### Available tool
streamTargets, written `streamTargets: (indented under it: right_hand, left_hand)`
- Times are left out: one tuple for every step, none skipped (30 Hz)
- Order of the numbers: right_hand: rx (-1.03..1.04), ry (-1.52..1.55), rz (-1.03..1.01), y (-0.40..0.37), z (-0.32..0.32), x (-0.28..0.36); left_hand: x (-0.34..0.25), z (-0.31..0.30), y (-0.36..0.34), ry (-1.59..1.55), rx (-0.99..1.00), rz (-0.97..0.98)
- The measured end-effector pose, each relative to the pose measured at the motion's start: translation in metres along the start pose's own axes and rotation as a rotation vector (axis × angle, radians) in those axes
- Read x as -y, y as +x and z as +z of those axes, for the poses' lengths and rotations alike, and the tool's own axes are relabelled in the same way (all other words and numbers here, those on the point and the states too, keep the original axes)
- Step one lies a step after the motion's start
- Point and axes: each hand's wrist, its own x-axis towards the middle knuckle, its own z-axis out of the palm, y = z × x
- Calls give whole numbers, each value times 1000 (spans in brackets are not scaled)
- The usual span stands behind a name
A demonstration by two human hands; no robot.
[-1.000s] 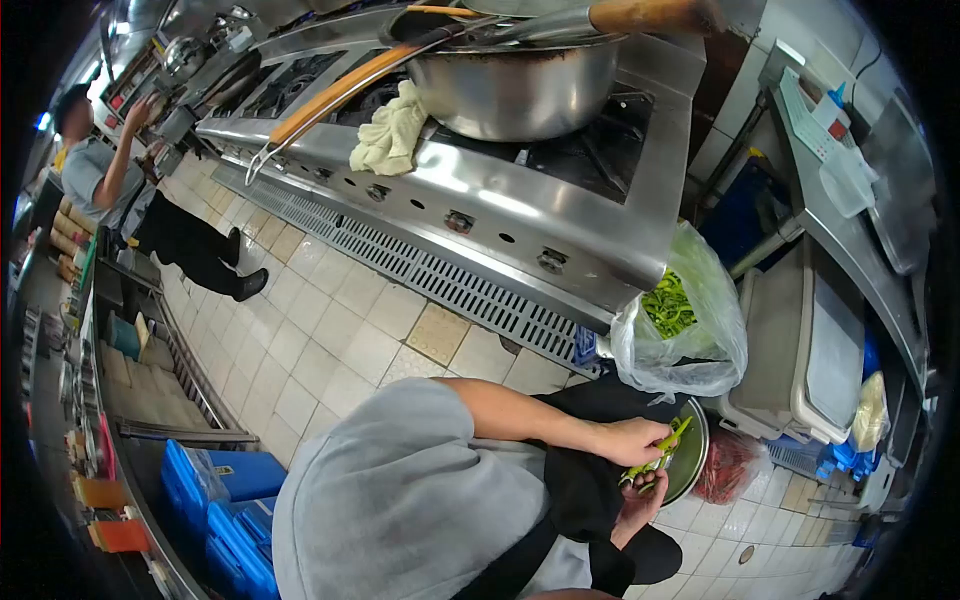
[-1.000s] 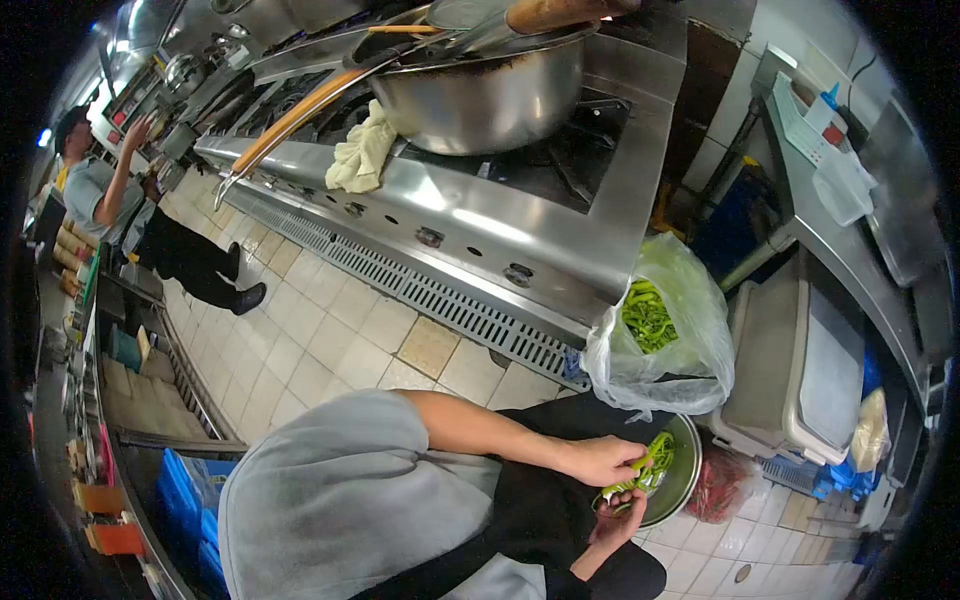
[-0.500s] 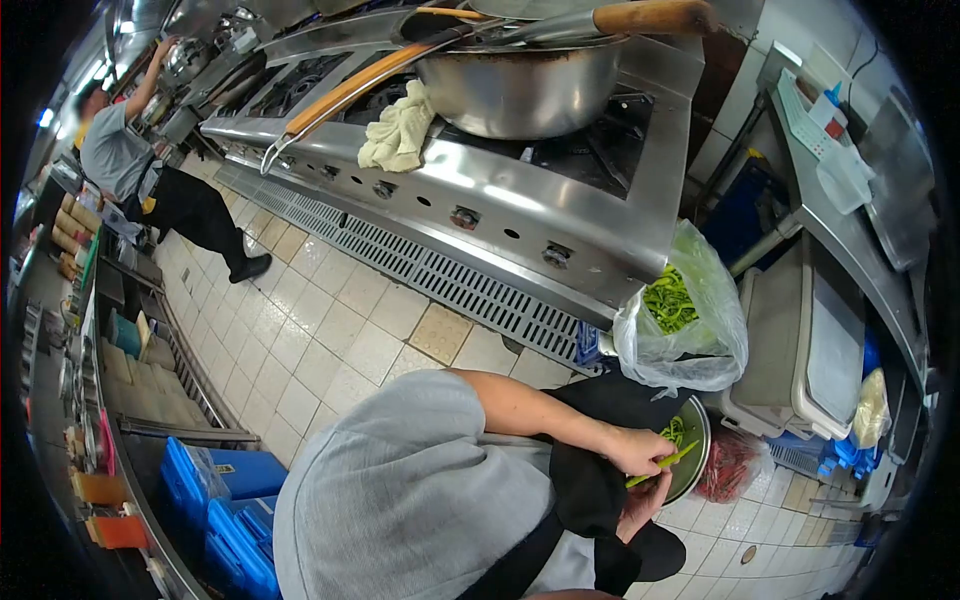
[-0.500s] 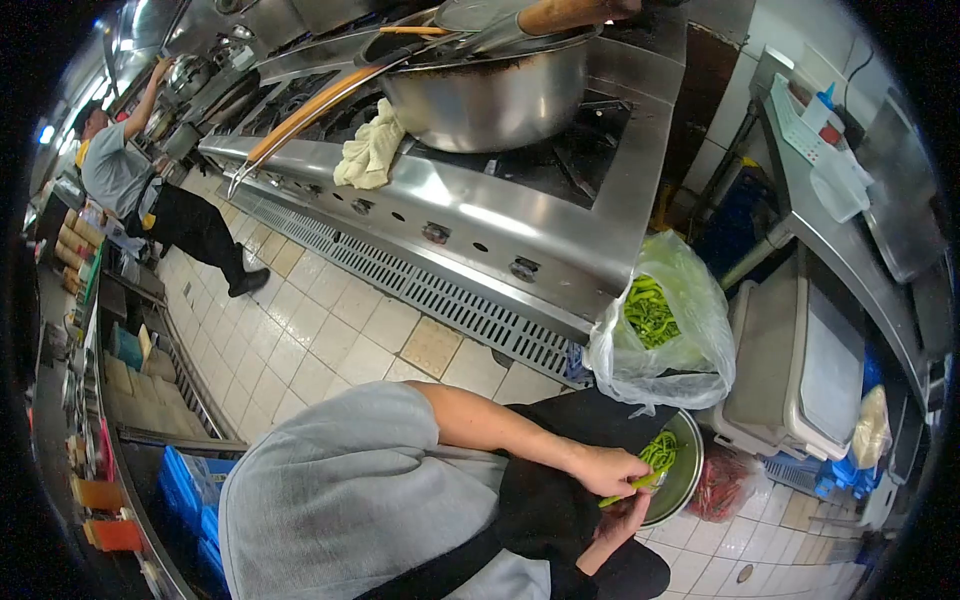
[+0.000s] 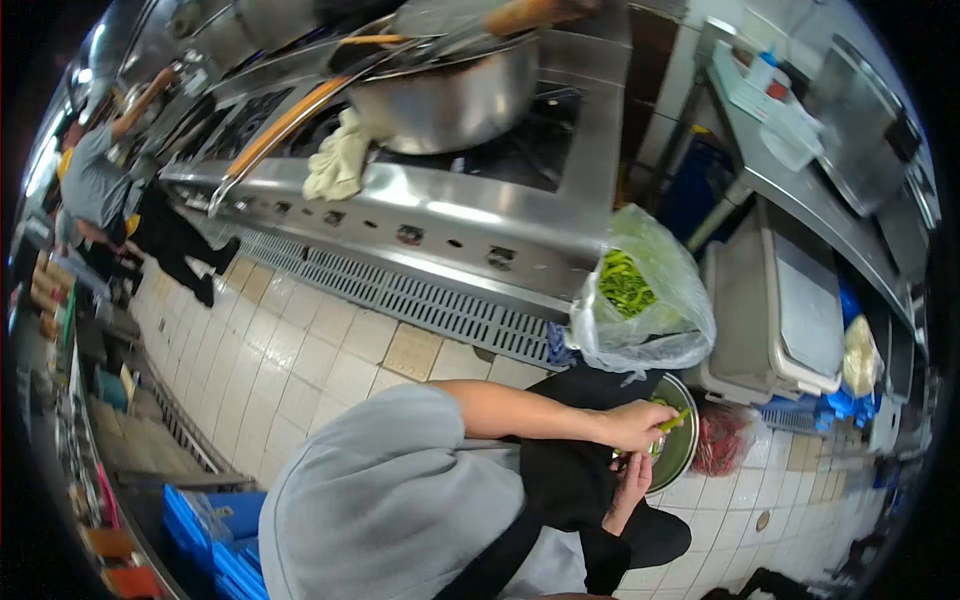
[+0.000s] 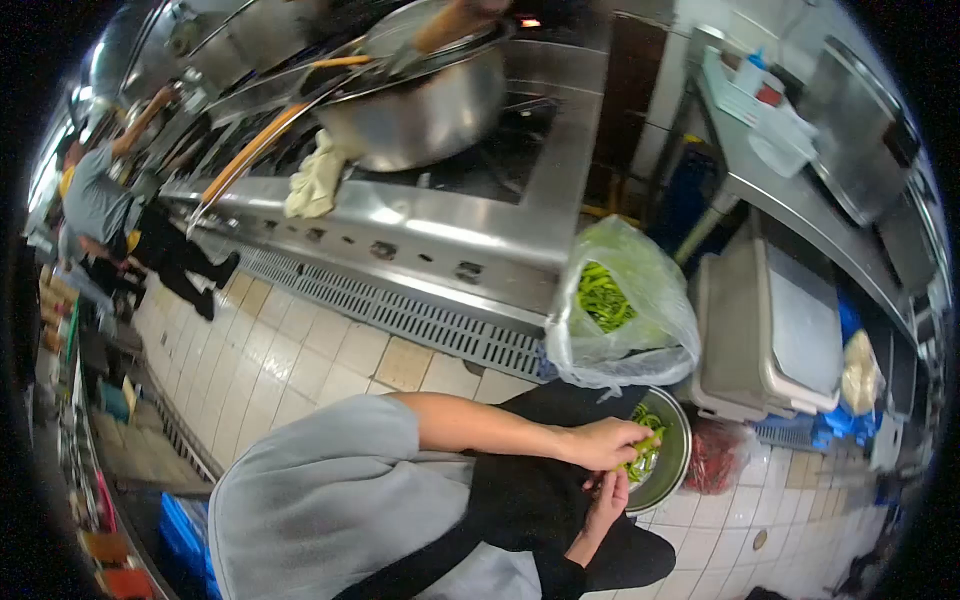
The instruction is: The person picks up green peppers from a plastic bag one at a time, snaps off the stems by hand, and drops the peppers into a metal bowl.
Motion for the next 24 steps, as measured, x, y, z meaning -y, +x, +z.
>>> streamTargets:
  right_hand:
    - [-76,23,23,-3,9,9]
    - [-114,8,54,-4,11,12]
    - [-158,-1,87,-6,13,14]
    - [-88,-140,39,-6,11,15]
    - [-77,-173,50,-6,13,19]
    - [-94,-211,57,-8,12,19]
    - [-105,-248,65,-9,10,16]
    - [-131,-256,39,-9,11,15]
    - [-149,-274,16,-11,10,15]
    - [-180,-249,20,-10,6,8]
    - [-179,-179,40,-11,0,5]
    - [-193,-193,49,-12,2,12]
    - [-208,-227,63,-12,-4,5]
    - [-213,-331,-15,-13,-10,-5]
    - [-193,-361,-13,-15,-7,6]
    - [-194,-344,-42,-16,0,14]
    - [-180,-387,-76,-16,-2,8]
    - [-186,-412,-129,-17,-2,5]
    - [-178,-437,-181,-16,0,7]
    - [-167,-427,-191,-17,1,10]
    - [-146,-412,-198,-18,4,16]
    - [-134,-427,-235,-19,1,10]
    - [-146,-459,-191,-21,-9,-11]
    - [-153,-485,-171,-25,-4,0]
  left_hand:
    - [-2,0,1,1,-70,98]
    - [-3,1,0,-16,-119,154]
    - [-1,2,1,-20,-144,207]
    - [0,1,3,17,-121,200]
    - [1,2,4,47,-79,198]
    - [-3,2,4,37,-17,106]
    - [-6,3,3,38,41,16]
    - [12,11,3,11,36,5]
    - [30,20,4,-22,22,-7]
    - [28,23,5,-42,-8,-9]
    - [26,24,4,-63,-38,-16]
    - [24,21,6,12,-4,-94]
    - [23,23,10,86,41,-163]
    - [28,28,11,108,73,-169]
    - [35,32,15,137,90,-171]
    - [43,37,15,117,93,-190]
    - [50,42,13,99,94,-214]
    - [50,45,12,71,76,-194]
    - [65,51,11,9,81,-206]
    - [80,55,10,-45,105,-256]
    - [88,58,9,-96,120,-313]
    - [72,58,10,-273,146,-462]
    - [56,55,11,-450,150,-623]
    - [48,52,14,-549,182,-719]
